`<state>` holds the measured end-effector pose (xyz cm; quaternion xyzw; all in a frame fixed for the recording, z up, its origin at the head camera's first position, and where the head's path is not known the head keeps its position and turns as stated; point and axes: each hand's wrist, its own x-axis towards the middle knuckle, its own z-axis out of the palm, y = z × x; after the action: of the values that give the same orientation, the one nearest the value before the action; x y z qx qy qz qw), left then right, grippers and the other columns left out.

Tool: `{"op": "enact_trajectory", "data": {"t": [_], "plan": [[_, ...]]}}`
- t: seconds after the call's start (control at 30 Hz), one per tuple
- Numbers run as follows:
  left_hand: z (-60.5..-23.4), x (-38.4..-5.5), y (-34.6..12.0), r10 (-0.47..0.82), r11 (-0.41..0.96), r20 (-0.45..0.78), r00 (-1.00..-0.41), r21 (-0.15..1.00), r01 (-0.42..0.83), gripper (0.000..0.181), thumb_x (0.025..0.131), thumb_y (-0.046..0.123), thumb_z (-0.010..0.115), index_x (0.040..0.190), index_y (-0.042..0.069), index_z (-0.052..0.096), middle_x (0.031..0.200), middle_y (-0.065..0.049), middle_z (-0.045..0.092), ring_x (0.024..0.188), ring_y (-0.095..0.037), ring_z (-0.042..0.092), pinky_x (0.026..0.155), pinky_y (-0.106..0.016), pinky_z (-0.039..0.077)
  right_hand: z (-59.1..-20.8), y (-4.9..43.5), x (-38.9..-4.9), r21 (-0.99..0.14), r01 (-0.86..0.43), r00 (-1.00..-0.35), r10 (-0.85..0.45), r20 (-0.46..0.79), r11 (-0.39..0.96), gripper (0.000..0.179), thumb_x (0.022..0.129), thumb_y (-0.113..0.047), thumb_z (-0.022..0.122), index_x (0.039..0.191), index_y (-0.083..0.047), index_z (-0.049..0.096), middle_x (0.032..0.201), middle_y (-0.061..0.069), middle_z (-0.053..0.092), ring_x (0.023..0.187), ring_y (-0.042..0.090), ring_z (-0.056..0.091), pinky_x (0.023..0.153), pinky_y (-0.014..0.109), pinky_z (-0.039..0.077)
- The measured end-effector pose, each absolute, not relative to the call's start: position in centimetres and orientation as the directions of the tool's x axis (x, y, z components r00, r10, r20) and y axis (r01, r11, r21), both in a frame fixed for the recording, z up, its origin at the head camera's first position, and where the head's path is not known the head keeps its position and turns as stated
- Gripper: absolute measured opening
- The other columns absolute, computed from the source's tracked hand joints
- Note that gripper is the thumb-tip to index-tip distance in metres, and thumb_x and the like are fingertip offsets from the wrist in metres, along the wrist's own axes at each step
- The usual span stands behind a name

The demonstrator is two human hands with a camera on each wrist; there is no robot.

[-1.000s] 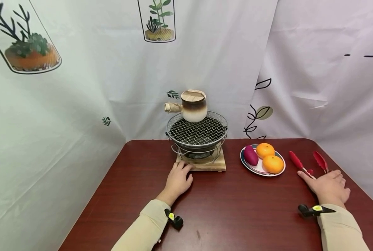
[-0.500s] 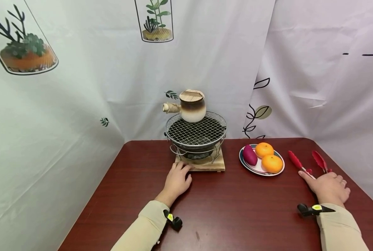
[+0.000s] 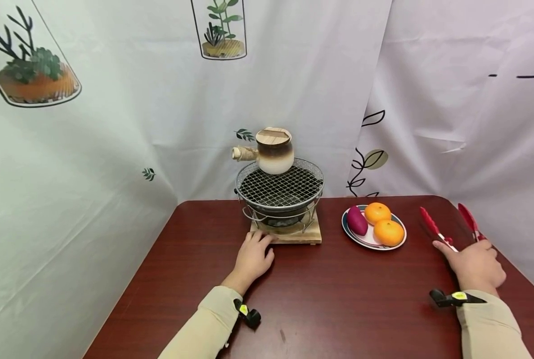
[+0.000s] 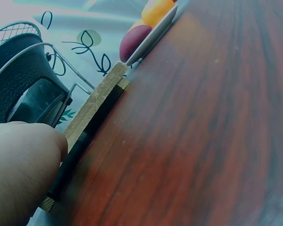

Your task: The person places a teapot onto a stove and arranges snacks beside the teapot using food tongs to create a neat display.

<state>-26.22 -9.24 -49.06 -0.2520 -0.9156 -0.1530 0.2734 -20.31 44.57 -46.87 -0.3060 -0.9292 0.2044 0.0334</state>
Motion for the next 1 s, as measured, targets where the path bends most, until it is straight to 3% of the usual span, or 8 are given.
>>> {"op": "enact_trajectory", "data": {"t": [0.23, 0.5, 0.63, 0.73, 0.83, 1.0], "plan": [[-48.9, -26.1, -9.3, 0.379, 0.830, 0.553, -0.742, 0.152, 0.537, 0.030, 0.084, 0.015, 0.070, 0.114, 0.017, 0.072, 0.112, -0.007, 0.062, 0.106, -0.035, 0.055, 0.091, -0.048, 0.050, -46.3, 44.1, -20.6, -0.459, 0.468, -0.842, 0.539, 0.028, 0.755, 0.131, 0.078, -0.081, 0.060, 0.135, 0.029, 0.017, 0.112, 0.047, 0.035, 0.085, 0.061, 0.050, 0.065, 0.062, 0.044], [-48.8, -26.1, -9.2, 0.375, 0.834, 0.536, -0.757, 0.161, 0.528, 0.029, 0.086, 0.015, 0.070, 0.115, 0.017, 0.072, 0.113, -0.008, 0.062, 0.107, -0.035, 0.055, 0.093, -0.047, 0.049, -45.3, 42.9, -20.9, -0.532, 0.299, -0.881, 0.443, 0.164, 0.792, 0.119, 0.085, -0.056, 0.072, 0.148, 0.020, 0.006, 0.123, 0.051, 0.032, 0.100, 0.065, 0.042, 0.082, 0.074, 0.040], [-48.8, -26.1, -9.2, 0.373, 0.834, 0.534, -0.758, 0.164, 0.526, 0.029, 0.086, 0.015, 0.070, 0.115, 0.017, 0.072, 0.112, -0.008, 0.061, 0.107, -0.036, 0.055, 0.093, -0.048, 0.049, -44.7, 42.4, -21.1, -0.548, 0.239, -0.892, 0.404, 0.203, 0.802, 0.120, 0.085, -0.058, 0.072, 0.153, 0.013, 0.003, 0.131, 0.050, 0.033, 0.108, 0.064, 0.041, 0.087, 0.077, 0.039], [-48.8, -26.0, -9.2, 0.374, 0.833, 0.536, -0.757, 0.163, 0.528, 0.029, 0.086, 0.015, 0.070, 0.114, 0.017, 0.072, 0.112, -0.008, 0.061, 0.107, -0.036, 0.055, 0.093, -0.048, 0.049, -44.1, 42.1, -21.2, -0.543, 0.216, -0.892, 0.390, 0.227, 0.811, 0.117, 0.085, -0.065, 0.068, 0.156, 0.006, 0.008, 0.124, 0.042, 0.046, 0.104, 0.060, 0.046, 0.080, 0.073, 0.043], [-48.8, -25.9, -9.2, 0.374, 0.832, 0.537, -0.756, 0.165, 0.529, 0.029, 0.086, 0.015, 0.070, 0.114, 0.017, 0.072, 0.112, -0.008, 0.062, 0.107, -0.036, 0.055, 0.093, -0.047, 0.049, -43.3, 41.8, -21.0, -0.527, 0.198, -0.895, 0.372, 0.246, 0.826, 0.113, 0.084, -0.070, 0.064, 0.159, -0.002, 0.014, 0.106, 0.032, 0.056, 0.094, 0.055, 0.051, 0.068, 0.062, 0.044], [-48.7, -25.9, -9.2, 0.371, 0.831, 0.540, -0.756, 0.170, 0.530, 0.029, 0.086, 0.015, 0.071, 0.114, 0.017, 0.072, 0.112, -0.008, 0.062, 0.108, -0.036, 0.055, 0.094, -0.047, 0.049, -41.9, 41.6, -20.8, -0.503, 0.144, -0.922, 0.301, 0.245, 0.852, 0.107, 0.085, -0.071, 0.063, 0.161, -0.010, 0.018, 0.092, 0.021, 0.058, 0.090, 0.052, 0.052, 0.060, 0.052, 0.042]]}}
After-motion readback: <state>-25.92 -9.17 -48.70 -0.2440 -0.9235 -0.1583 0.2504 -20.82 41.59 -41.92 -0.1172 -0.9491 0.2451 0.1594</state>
